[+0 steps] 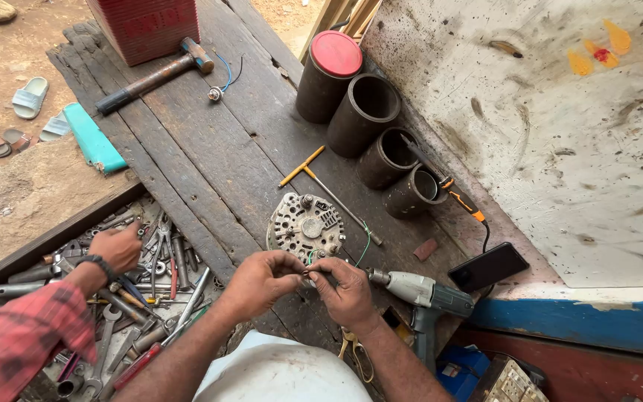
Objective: The recorder and an assistant are repairing or reassembling a motorcycle alternator/stator component on a wooden workbench.
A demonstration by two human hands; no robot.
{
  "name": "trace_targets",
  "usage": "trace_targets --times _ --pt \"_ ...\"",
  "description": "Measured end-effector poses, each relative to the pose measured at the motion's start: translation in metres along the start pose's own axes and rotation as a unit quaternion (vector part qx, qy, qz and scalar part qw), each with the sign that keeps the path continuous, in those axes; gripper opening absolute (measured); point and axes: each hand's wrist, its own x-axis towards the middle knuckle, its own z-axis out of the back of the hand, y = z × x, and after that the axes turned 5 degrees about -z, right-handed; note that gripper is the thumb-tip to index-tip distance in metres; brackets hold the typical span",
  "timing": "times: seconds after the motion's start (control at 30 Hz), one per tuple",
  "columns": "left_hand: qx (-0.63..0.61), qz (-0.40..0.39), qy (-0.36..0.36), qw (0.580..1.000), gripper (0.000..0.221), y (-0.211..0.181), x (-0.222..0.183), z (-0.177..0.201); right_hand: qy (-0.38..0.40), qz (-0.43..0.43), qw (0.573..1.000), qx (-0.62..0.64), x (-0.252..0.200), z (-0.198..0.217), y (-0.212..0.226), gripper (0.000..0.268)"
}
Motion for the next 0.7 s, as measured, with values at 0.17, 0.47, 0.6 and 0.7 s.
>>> trace_targets --times 0.17,0.47,0.6,0.7 --pt "-0.28 0.151 0.02 0.948 0.03 0.029 0.004 -0.005 -0.017 0.091 0.995 -0.047 -0.003 -0.004 0.006 0.013" --pt "-0.434 0.182 0.01 0.882 0.02 0.059 0.001 -0.028 0.007 0.125 0.988 -0.093 -0.007 -0.009 0.012 0.014" --pt "-0.258 -0.006 -0.03 0.966 0.018 0.069 0.008 -0.042 0.014 0.038 0.997 -0.066 -0.011 -0.003 0.002 0.01" --pt "0.033 -0.195 -0.128 0.972 0.02 0.02 -0.01 -0.034 0.067 -0.157 0.981 0.086 -0.017 0.004 -0.044 0.013"
